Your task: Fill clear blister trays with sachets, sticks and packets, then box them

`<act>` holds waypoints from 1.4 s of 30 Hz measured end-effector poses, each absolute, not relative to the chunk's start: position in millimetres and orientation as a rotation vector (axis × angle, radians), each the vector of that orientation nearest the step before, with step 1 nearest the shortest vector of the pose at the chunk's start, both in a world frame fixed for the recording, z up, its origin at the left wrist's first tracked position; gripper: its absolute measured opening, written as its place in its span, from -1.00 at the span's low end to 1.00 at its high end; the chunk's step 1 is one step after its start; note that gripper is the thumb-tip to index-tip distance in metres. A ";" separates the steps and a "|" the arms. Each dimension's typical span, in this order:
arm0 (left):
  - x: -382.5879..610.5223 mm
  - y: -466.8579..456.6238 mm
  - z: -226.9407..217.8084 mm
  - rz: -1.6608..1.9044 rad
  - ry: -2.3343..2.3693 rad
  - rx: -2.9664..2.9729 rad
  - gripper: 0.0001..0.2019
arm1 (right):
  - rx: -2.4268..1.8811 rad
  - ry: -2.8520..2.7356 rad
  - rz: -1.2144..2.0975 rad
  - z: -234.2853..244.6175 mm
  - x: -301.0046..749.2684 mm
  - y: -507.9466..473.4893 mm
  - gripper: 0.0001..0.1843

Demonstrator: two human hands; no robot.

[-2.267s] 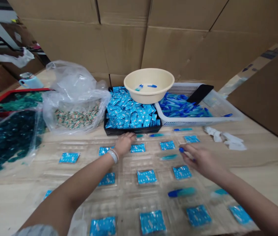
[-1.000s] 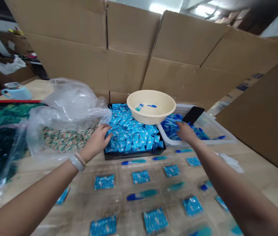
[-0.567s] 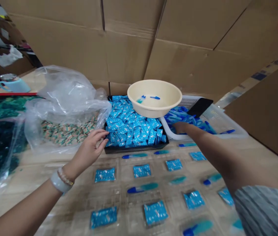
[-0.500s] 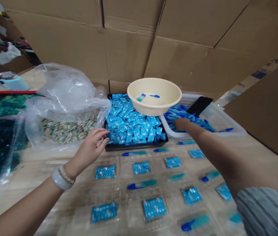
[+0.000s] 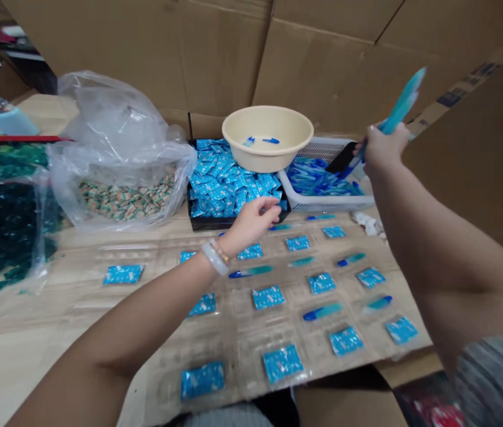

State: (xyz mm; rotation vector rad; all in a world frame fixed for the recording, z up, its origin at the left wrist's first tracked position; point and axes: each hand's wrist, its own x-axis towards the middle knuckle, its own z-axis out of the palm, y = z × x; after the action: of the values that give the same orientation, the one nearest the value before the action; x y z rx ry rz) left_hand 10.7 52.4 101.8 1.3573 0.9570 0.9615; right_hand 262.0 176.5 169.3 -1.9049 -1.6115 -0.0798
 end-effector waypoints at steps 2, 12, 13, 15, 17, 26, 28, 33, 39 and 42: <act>24.5 52.6 108.9 1.010 0.886 1.313 -0.64 | -1.585 -1.364 0.391 169.4 225.3 142.5 -0.55; -44.0 -49.7 69.9 0.585 0.996 1.527 -0.78 | -1.195 -0.928 1.434 79.2 108.7 -42.5 -0.61; -60.5 -67.0 65.1 0.566 1.064 1.584 -0.76 | -1.273 -1.022 1.351 71.4 117.5 -52.3 -0.62; -92.7 -102.0 56.1 0.534 1.204 1.694 -0.72 | -1.439 -1.412 1.155 58.5 141.6 -70.5 -0.68; -118.5 -135.3 46.8 0.477 1.261 1.818 -0.69 | -1.546 -2.027 0.952 48.1 165.6 -86.6 -0.77; -128.2 -188.4 3.5 0.247 1.415 2.383 -0.56 | -1.430 -3.199 0.040 22.0 178.1 -109.8 -0.65; -128.1 -182.3 3.7 0.289 1.467 2.428 -0.55 | -1.377 -3.194 -0.032 20.0 178.1 -109.7 -0.66; -136.5 -170.5 3.5 0.286 1.485 2.485 -0.49 | -1.306 -3.179 -0.096 18.6 180.9 -110.7 -0.67; -138.6 -176.8 -11.5 0.320 1.441 2.525 -0.57 | -1.354 -3.206 -0.119 18.6 178.4 -113.6 -0.75; -141.9 -183.1 -13.0 0.324 1.404 2.530 -0.63 | -1.360 -3.217 -0.094 27.0 180.3 -113.2 -0.75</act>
State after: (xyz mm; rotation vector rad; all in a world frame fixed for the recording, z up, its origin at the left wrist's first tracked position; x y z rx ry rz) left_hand -141.9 -183.1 -13.0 2.5299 1.4042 0.3242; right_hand 180.3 -113.2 27.0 -1.3597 -3.2175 -0.0940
